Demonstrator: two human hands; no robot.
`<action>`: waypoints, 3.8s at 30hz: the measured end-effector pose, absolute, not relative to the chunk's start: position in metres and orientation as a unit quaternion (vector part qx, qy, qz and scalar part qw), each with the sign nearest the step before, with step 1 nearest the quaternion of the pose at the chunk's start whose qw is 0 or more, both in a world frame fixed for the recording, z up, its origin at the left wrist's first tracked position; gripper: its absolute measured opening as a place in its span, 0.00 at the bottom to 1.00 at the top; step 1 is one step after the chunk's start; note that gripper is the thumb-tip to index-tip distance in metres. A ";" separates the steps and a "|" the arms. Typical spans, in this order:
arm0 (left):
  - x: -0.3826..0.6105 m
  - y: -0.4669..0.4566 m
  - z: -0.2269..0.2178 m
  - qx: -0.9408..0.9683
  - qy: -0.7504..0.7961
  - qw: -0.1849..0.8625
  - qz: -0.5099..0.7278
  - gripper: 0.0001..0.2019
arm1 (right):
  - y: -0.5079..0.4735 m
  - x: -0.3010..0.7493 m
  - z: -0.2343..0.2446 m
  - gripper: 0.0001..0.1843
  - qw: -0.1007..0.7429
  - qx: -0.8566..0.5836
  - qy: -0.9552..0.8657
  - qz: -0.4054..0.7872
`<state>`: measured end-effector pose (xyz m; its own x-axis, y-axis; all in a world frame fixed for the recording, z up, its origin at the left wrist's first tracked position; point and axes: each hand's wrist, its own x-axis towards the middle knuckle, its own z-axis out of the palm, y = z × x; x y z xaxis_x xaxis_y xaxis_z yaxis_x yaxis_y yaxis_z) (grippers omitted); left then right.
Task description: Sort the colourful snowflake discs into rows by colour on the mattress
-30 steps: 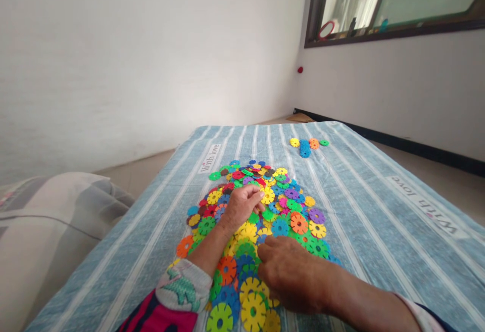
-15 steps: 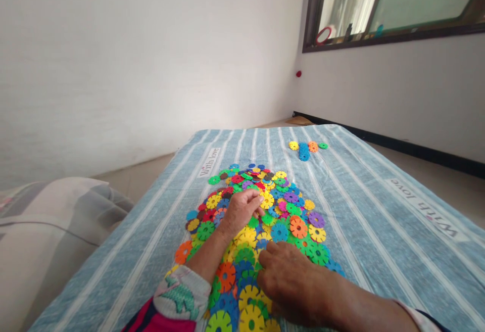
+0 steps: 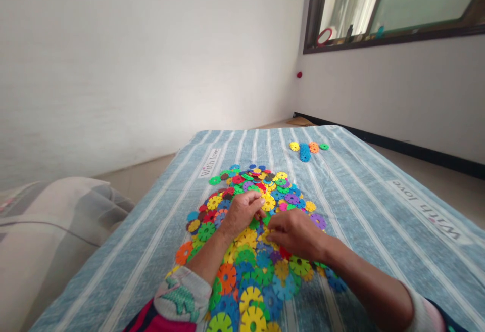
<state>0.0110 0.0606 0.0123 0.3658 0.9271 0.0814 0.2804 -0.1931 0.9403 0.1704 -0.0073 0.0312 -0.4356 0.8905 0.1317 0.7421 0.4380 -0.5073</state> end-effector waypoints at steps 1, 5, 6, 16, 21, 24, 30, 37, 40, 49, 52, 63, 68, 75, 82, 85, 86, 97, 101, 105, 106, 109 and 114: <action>0.011 0.061 0.012 0.688 0.436 0.462 0.352 0.08 | -0.002 0.174 0.027 0.11 0.239 -0.513 -0.799 0.204; 0.011 0.061 0.010 0.693 0.423 0.473 0.343 0.08 | 0.015 0.185 0.011 0.11 0.369 -0.555 -0.704 0.246; 0.011 0.060 0.010 0.696 0.420 0.475 0.338 0.08 | 0.017 0.186 0.007 0.11 0.387 -0.561 -0.687 0.253; 0.011 0.057 0.011 0.718 0.392 0.483 0.312 0.09 | 0.021 0.184 0.002 0.06 0.432 -0.564 -0.656 0.254; 0.011 0.056 0.017 0.715 0.387 0.489 0.315 0.09 | 0.020 0.180 0.006 0.05 0.451 -0.567 -0.631 0.277; 0.011 0.055 0.018 0.711 0.386 0.494 0.317 0.09 | 0.020 0.178 0.005 0.05 0.457 -0.556 -0.621 0.311; 0.008 0.058 0.015 0.702 0.372 0.518 0.316 0.08 | 0.023 0.179 0.003 0.05 0.457 -0.523 -0.622 0.362; 0.004 0.057 0.020 0.691 0.359 0.544 0.311 0.12 | 0.029 0.179 0.010 0.04 0.467 -0.460 -0.574 0.491; 0.004 0.057 0.021 0.680 0.371 0.550 0.311 0.14 | 0.035 0.182 0.015 0.05 0.447 -0.446 -0.578 0.517; 0.007 0.054 0.017 0.660 0.414 0.529 0.336 0.15 | 0.145 0.255 0.046 0.06 0.276 -0.611 -0.724 0.166; 0.007 0.055 0.012 0.679 0.417 0.518 0.311 0.13 | 0.196 0.285 0.053 0.09 0.242 -0.668 -0.698 0.089; 0.007 0.055 0.009 0.715 0.422 0.486 0.274 0.11 | 0.295 0.308 0.035 0.16 0.124 -0.723 -0.679 0.024; 0.007 0.053 0.007 0.708 0.417 0.493 0.286 0.12 | 0.304 0.309 0.032 0.16 0.093 -0.728 -0.678 0.045; 0.010 0.055 0.012 0.719 0.420 0.481 0.274 0.11 | 0.304 0.309 0.032 0.18 0.066 -0.742 -0.666 0.032; 0.009 0.056 0.011 0.722 0.429 0.480 0.254 0.11 | 0.303 0.312 0.040 0.13 0.069 -0.749 -0.659 0.003; 0.008 0.057 0.010 0.728 0.429 0.475 0.247 0.11 | 0.298 0.314 0.043 0.12 0.086 -0.752 -0.654 -0.004; 0.008 0.058 0.011 0.730 0.427 0.473 0.247 0.11 | 0.296 0.314 0.044 0.12 0.095 -0.751 -0.653 -0.006; 0.007 0.058 0.008 0.745 0.419 0.453 0.254 0.10 | 0.207 0.298 0.054 0.10 0.206 -0.685 -0.699 0.020; 0.008 0.056 0.010 0.749 0.421 0.443 0.256 0.11 | 0.140 0.285 0.039 0.09 0.227 -0.648 -0.724 0.057; 0.010 0.055 0.014 0.760 0.415 0.430 0.255 0.10 | 0.079 0.274 0.022 0.09 0.265 -0.613 -0.731 0.140; 0.010 0.055 0.014 0.764 0.412 0.427 0.254 0.10 | 0.067 0.271 0.019 0.09 0.264 -0.611 -0.730 0.153; 0.011 0.055 0.015 0.774 0.409 0.411 0.254 0.10 | 0.037 0.264 0.018 0.09 0.245 -0.609 -0.732 0.179; 0.014 0.053 0.017 0.793 0.406 0.380 0.250 0.10 | 0.005 0.258 0.026 0.09 0.173 -0.585 -0.770 0.186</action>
